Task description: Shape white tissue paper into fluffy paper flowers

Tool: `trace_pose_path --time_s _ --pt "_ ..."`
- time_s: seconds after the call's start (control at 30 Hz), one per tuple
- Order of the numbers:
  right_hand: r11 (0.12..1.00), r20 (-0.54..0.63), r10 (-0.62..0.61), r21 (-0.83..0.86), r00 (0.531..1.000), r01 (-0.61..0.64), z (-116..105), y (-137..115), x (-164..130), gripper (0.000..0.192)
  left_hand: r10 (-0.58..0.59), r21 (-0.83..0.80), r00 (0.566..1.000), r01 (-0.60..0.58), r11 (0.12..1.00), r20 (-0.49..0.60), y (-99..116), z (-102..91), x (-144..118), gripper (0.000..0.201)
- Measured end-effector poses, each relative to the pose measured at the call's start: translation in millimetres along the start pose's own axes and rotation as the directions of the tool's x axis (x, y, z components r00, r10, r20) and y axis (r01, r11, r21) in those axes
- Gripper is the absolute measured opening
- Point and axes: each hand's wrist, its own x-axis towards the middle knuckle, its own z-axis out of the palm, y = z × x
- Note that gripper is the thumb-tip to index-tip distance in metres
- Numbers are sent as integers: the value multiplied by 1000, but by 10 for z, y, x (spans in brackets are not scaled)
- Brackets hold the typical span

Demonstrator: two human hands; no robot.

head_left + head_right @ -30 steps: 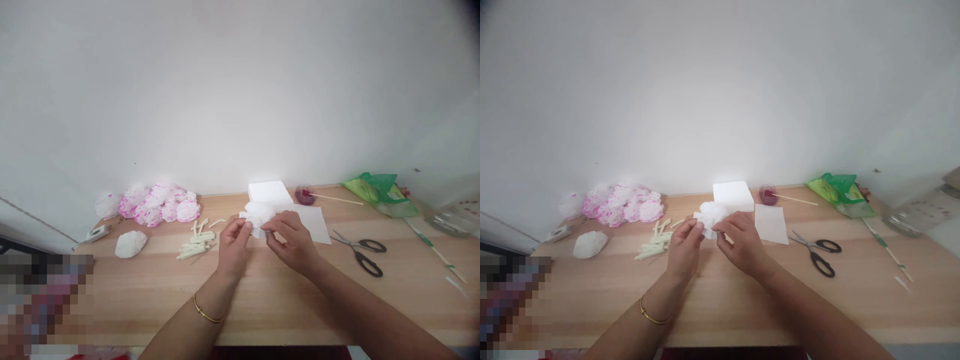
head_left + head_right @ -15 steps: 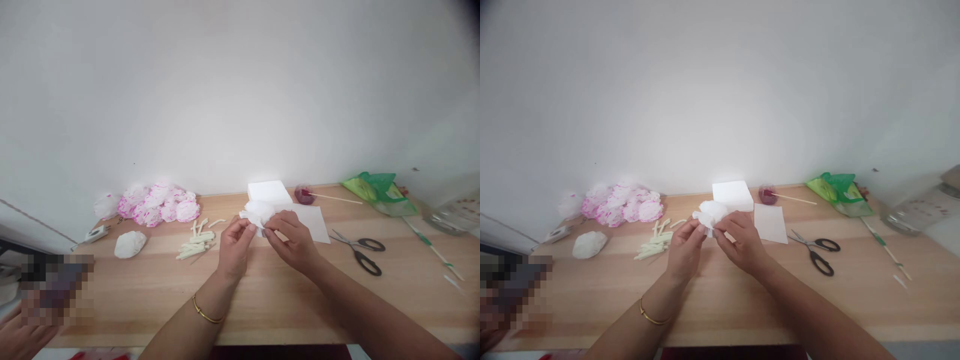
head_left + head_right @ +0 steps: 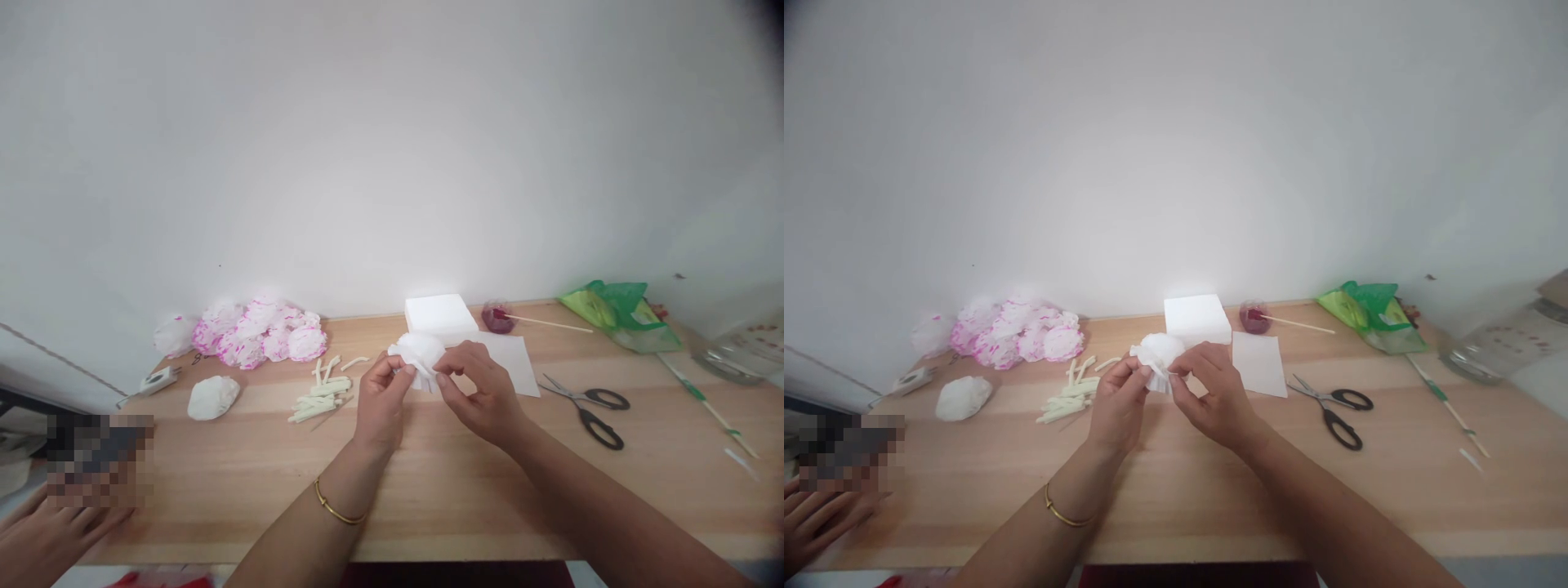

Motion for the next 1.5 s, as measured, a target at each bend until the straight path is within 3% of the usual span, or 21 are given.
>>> trace_pose_path --time_s 0.13,0.23,0.37,0.6,0.9,1.23,1.5 --pt "999 -2 -36 -1 999 36 26 9 4 8 -61 -93 997 66 993 53 -5 -7 -6 17" --pt "1000 8 4 23 1000 -4 40 2 18 10 -57 -87 996 63 994 66 -5 -3 -9 17" --pt "988 33 82 125 996 -86 31 -24 37 10 10 10 996 -11 1000 84 22 17 -14 13" --pt "984 49 59 166 997 -66 17 -29 34 11 121 259 988 -142 955 96 59 10 -30 10" --pt "947 114 178 251 977 -202 -25 -34 29 10 128 248 987 -148 957 93 16 -18 -10 9" --pt "948 160 174 241 972 -209 9 -27 44 12 73 194 994 -87 977 82 13 -14 -8 12" --pt "952 166 197 201 966 -229 9 -51 50 13 110 382 989 -138 914 95 77 -11 -24 13"
